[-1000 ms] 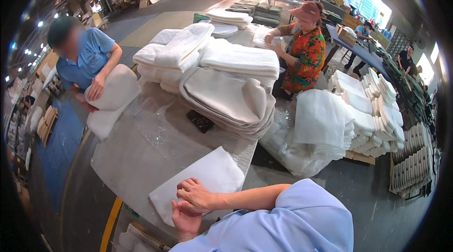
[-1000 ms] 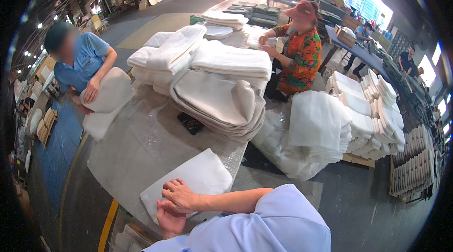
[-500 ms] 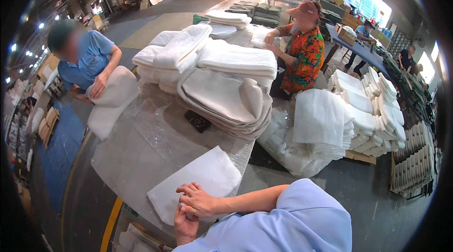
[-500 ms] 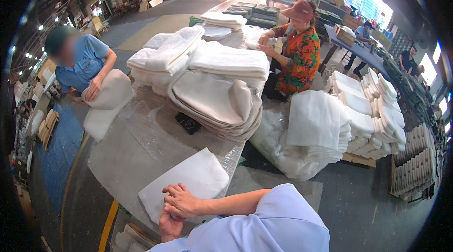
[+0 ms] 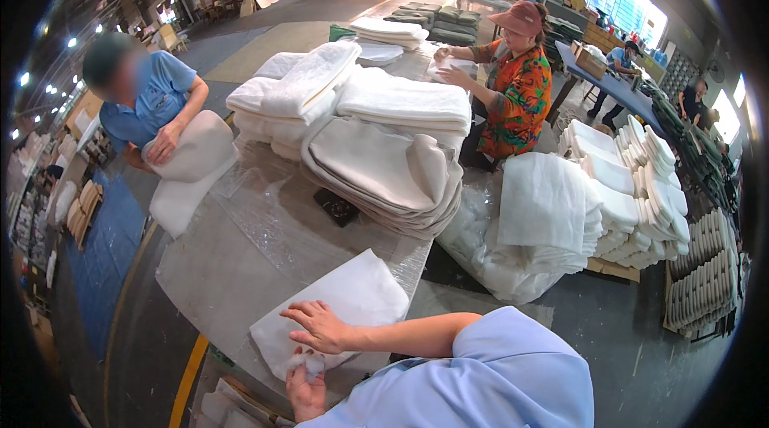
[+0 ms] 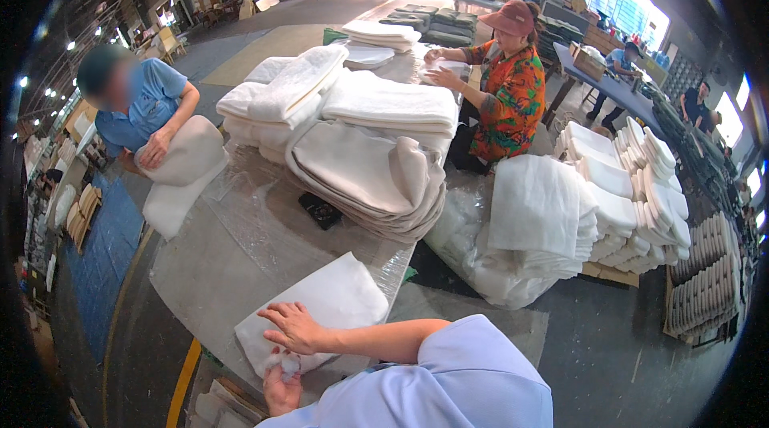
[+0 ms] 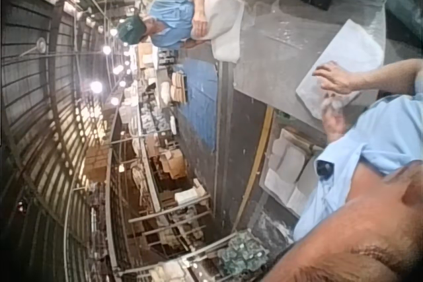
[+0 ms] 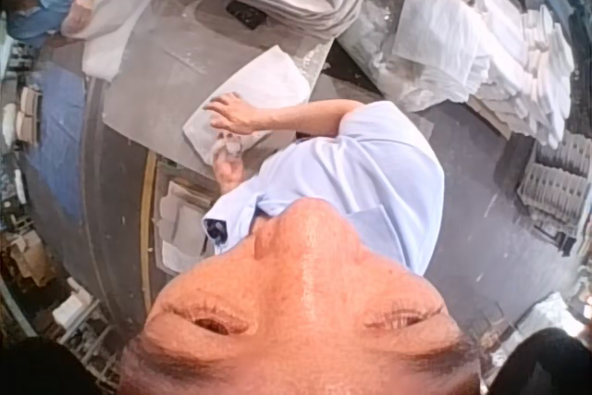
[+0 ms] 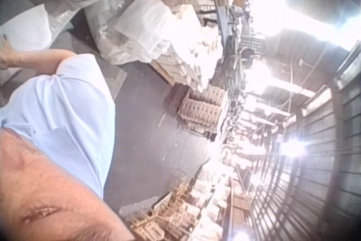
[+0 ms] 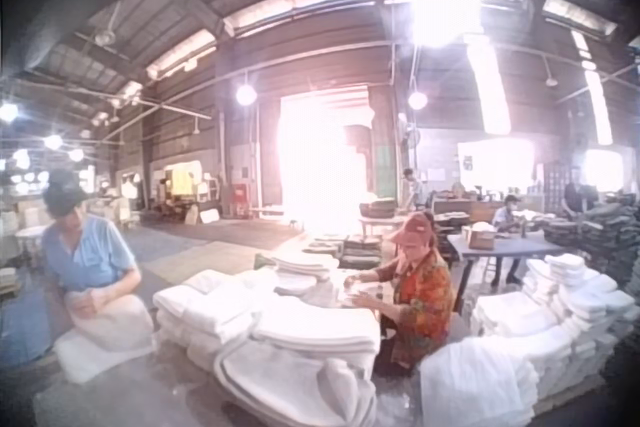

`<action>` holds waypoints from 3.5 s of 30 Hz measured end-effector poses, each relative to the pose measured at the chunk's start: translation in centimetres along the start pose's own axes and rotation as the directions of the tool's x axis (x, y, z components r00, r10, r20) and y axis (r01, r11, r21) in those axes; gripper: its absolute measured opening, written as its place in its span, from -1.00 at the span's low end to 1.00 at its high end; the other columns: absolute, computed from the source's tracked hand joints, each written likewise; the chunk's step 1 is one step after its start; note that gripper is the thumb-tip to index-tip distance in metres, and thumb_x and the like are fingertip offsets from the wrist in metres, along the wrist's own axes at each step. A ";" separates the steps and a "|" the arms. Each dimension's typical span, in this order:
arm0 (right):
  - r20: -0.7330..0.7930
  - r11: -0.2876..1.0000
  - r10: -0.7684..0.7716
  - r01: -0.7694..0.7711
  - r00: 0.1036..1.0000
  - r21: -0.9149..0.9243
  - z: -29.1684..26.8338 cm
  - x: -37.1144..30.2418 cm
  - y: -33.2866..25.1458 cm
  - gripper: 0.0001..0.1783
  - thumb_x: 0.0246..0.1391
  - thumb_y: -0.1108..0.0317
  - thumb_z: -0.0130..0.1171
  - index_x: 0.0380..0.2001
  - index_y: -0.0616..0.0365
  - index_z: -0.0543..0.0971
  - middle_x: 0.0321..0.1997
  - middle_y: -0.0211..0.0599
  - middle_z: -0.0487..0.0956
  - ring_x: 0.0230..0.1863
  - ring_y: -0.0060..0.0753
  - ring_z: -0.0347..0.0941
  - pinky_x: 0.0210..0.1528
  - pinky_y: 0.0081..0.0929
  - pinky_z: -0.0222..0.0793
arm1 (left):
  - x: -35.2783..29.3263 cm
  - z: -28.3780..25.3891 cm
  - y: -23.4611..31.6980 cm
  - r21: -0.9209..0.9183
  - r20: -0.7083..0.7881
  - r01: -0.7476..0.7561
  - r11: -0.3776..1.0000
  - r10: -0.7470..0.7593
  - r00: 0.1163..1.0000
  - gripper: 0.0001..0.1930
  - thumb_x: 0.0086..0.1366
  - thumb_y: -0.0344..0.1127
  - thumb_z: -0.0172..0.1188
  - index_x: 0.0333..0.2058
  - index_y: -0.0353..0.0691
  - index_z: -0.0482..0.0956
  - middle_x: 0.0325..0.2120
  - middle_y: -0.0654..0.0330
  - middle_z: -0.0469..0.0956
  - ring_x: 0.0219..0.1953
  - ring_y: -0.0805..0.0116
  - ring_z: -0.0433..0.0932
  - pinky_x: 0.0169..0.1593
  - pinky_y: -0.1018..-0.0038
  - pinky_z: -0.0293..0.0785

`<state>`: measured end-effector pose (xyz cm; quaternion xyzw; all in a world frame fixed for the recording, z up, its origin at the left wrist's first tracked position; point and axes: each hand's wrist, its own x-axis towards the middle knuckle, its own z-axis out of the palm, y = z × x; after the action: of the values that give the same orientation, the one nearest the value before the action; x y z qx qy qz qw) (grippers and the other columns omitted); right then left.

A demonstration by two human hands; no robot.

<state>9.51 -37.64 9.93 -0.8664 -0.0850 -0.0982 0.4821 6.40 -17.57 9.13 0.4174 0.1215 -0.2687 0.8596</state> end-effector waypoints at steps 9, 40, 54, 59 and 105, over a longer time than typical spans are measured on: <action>0.201 0.867 0.034 0.071 0.979 -0.493 1.9 0.7 4.1 -0.30 0.41 -0.20 0.02 0.41 -0.01 0.42 0.55 0.02 0.22 0.65 0.12 -0.04 0.59 0.37 -0.20 | -0.3 -5.3 1.2 0.023 -0.187 -0.039 0.999 0.043 0.981 -0.50 0.46 -0.48 0.02 0.35 -0.14 0.41 0.15 -0.04 0.53 0.10 0.06 0.58 0.18 0.06 0.61; 0.089 0.863 -0.017 0.060 0.996 -0.502 3.7 0.5 4.4 -0.40 0.27 -0.05 0.25 0.29 -0.06 0.51 0.49 -0.09 0.31 0.62 0.06 0.02 0.58 0.32 -0.10 | -5.1 -16.4 5.2 0.087 -0.042 -0.150 0.985 0.154 0.987 -0.61 0.42 -0.57 0.15 0.21 -0.39 0.50 0.10 -0.12 0.60 0.12 -0.03 0.61 0.28 0.14 0.56; -0.224 0.747 0.207 -0.301 0.953 -0.593 11.0 4.1 2.5 -0.40 0.27 0.06 0.25 0.31 0.03 0.50 0.52 0.10 0.30 0.60 0.23 0.05 0.51 0.55 -0.16 | 0.0 -25.6 17.5 0.027 -0.312 -0.282 0.959 0.276 0.909 -0.44 0.42 -0.57 0.01 0.39 -0.32 0.35 0.21 -0.14 0.50 0.21 0.02 0.54 0.28 0.08 0.53; -0.261 0.734 0.221 -0.336 0.940 -0.590 12.4 4.5 1.5 -0.45 0.28 0.07 0.27 0.28 -0.02 0.57 0.52 -0.01 0.34 0.63 0.14 0.02 0.61 0.31 -0.26 | 3.6 -30.2 21.4 0.011 -0.485 -0.405 0.914 0.359 0.797 -0.57 0.38 -0.62 0.06 0.20 -0.26 0.47 -0.01 -0.01 0.60 0.03 0.09 0.65 0.11 0.05 0.66; -0.199 0.732 0.326 -0.380 0.924 -0.565 11.1 5.2 2.4 -0.36 0.12 0.05 0.35 0.28 -0.16 0.50 0.48 -0.07 0.29 0.63 0.16 -0.01 0.60 0.38 -0.30 | 32.3 -32.4 17.1 0.777 -0.307 0.101 -0.621 -0.234 0.922 -0.44 0.37 -0.61 0.09 0.35 -0.33 0.42 0.29 -0.02 0.48 0.33 0.12 0.46 0.38 0.28 0.33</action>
<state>16.06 -29.22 3.53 -0.9682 0.1369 -0.0638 0.1996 43.26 4.86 -13.87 0.9032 -0.1353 -0.4053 -0.0414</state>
